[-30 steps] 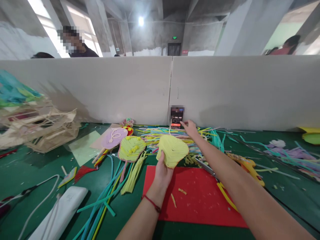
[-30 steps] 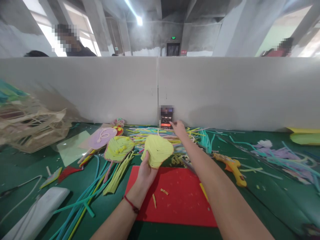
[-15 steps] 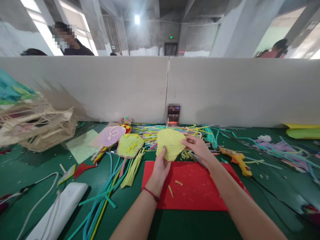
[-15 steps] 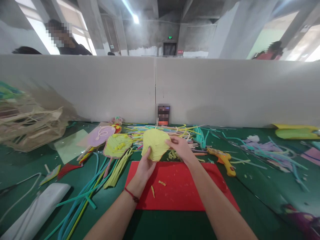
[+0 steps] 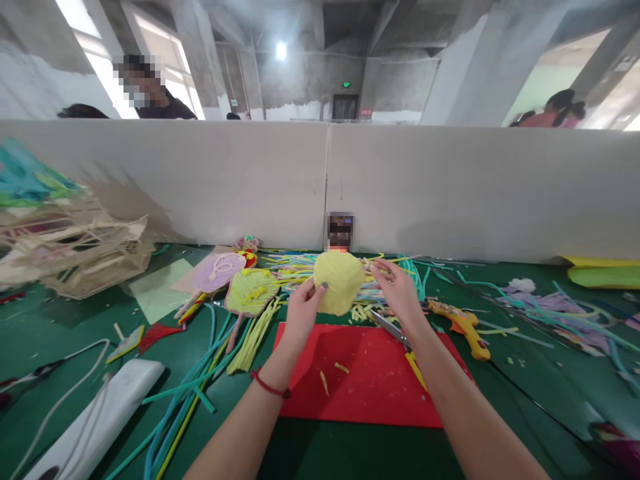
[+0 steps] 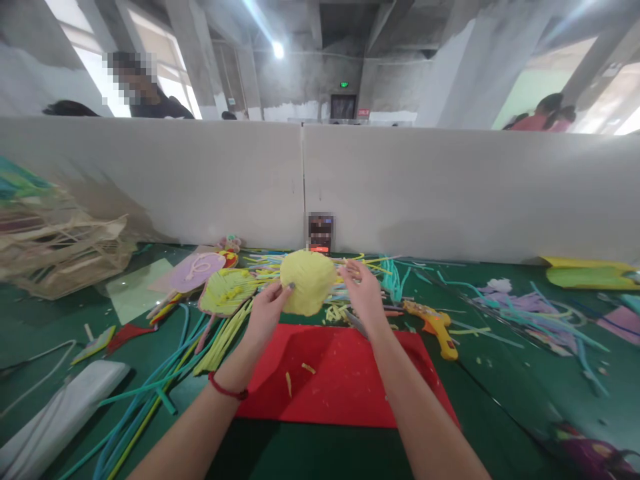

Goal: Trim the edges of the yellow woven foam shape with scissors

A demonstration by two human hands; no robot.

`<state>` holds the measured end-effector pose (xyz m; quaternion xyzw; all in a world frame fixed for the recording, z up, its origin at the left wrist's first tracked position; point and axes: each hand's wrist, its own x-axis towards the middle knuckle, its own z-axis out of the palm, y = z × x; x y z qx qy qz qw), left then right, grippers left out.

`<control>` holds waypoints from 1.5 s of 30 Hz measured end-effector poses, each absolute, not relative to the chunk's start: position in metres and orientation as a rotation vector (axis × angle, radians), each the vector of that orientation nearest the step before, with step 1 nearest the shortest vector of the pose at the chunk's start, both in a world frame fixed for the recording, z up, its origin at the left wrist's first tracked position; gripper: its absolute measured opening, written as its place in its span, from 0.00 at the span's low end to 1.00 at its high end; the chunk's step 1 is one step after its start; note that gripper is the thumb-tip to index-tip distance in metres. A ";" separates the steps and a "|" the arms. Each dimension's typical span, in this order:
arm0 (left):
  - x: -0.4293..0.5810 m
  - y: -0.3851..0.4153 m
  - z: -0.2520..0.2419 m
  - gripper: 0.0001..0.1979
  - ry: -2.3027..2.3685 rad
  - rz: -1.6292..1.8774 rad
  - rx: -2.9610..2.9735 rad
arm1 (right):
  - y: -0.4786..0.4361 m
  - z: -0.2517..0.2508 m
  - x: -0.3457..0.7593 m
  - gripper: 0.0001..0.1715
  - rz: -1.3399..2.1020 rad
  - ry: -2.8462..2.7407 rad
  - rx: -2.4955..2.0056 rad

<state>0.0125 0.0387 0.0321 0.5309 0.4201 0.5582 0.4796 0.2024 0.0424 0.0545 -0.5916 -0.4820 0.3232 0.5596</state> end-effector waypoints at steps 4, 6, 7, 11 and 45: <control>0.018 0.021 0.053 0.14 1.226 1.433 1.578 | 0.022 0.067 0.169 0.29 1.146 -1.147 -1.083; 0.025 0.010 0.060 0.16 1.056 1.368 1.747 | 0.013 0.072 0.155 0.29 1.340 -1.148 -0.910; 0.028 0.006 0.063 0.19 0.949 1.348 1.814 | 0.010 0.074 0.151 0.30 1.345 -1.120 -0.883; 0.027 0.002 0.074 0.15 0.864 1.255 1.881 | 0.011 0.076 0.158 0.29 1.246 -0.957 -0.934; -0.010 0.022 0.092 0.11 1.157 1.430 1.831 | 0.015 0.081 0.185 0.15 1.012 -1.414 -1.169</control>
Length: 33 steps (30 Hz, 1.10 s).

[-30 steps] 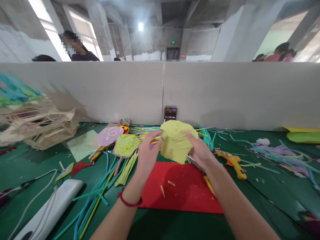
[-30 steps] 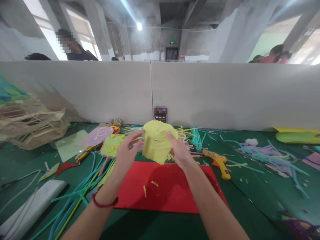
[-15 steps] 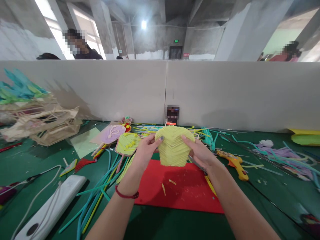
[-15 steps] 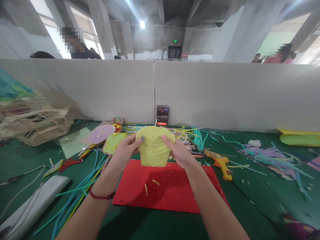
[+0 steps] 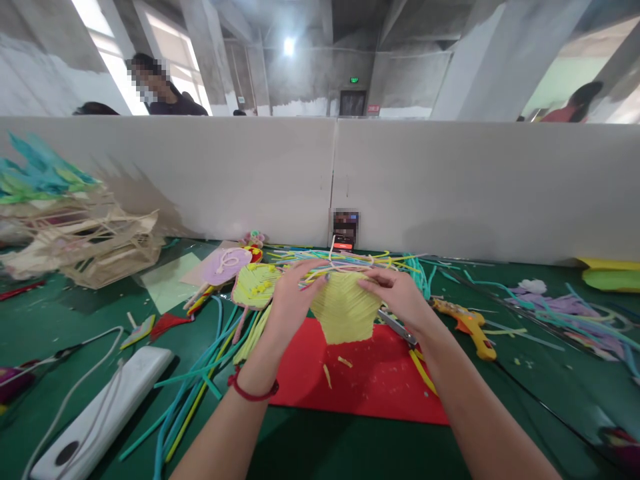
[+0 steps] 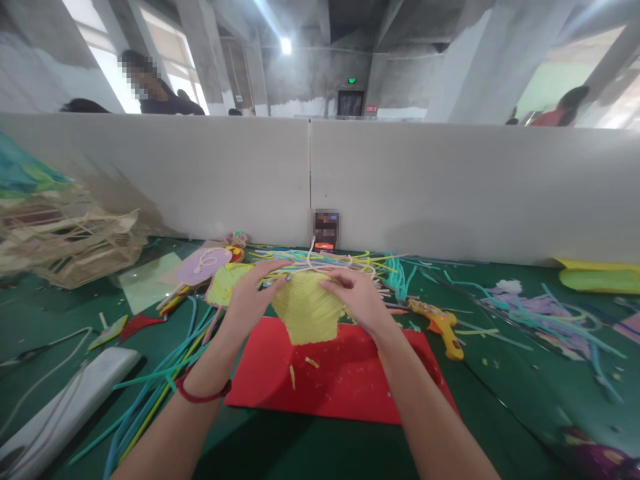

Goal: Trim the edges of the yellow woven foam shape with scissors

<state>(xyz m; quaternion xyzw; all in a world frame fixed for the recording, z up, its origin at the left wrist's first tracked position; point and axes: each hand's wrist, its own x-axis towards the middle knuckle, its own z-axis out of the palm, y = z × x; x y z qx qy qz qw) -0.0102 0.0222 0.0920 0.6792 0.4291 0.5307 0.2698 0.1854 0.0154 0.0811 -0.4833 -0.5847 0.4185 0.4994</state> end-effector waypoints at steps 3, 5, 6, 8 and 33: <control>-0.008 0.020 0.091 0.09 1.141 1.399 1.909 | 0.015 0.080 0.185 0.14 0.990 -1.492 -1.178; -0.007 0.020 0.090 0.08 1.128 1.375 1.937 | 0.015 0.079 0.186 0.14 0.975 -1.536 -1.183; -0.007 0.020 0.089 0.08 1.120 1.366 1.946 | 0.015 0.079 0.186 0.14 0.970 -1.552 -1.185; -0.006 0.021 0.087 0.07 1.107 1.357 1.954 | 0.016 0.078 0.187 0.14 0.961 -1.562 -1.186; 0.046 0.002 0.052 0.41 0.763 1.214 1.591 | -0.007 0.080 0.157 0.20 0.780 -1.349 -1.087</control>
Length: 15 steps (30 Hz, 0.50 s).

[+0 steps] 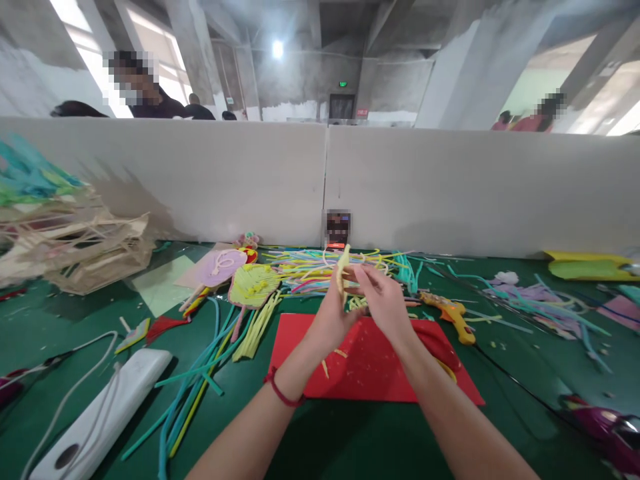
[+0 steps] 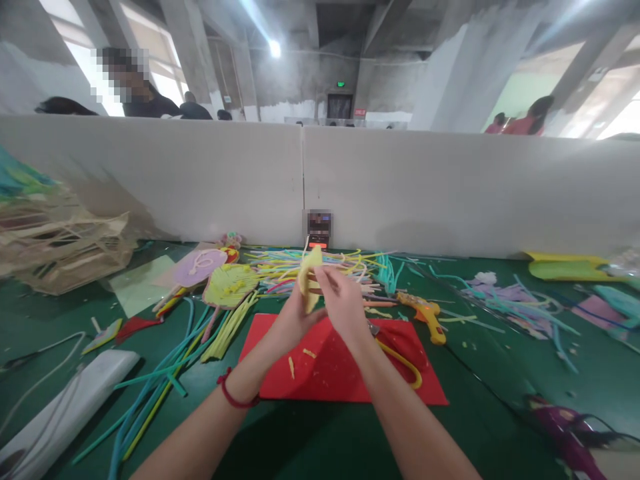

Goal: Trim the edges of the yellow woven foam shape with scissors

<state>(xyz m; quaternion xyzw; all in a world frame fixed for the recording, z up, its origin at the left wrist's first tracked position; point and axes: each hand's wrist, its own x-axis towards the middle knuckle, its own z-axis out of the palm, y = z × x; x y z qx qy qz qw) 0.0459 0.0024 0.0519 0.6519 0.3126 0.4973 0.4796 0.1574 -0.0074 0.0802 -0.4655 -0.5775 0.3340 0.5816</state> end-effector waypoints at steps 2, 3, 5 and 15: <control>0.046 0.009 0.047 0.29 0.791 1.209 1.327 | -0.013 0.081 0.163 0.22 0.836 -1.418 -1.052; 0.043 0.013 0.045 0.26 0.800 1.195 1.204 | -0.017 0.081 0.170 0.21 0.805 -1.434 -1.083; 0.035 0.019 0.044 0.22 0.765 1.167 1.020 | -0.026 0.078 0.192 0.19 0.646 -1.451 -1.254; 0.012 0.022 0.061 0.18 0.634 1.118 0.775 | -0.074 0.014 0.274 0.10 0.415 -1.902 -2.526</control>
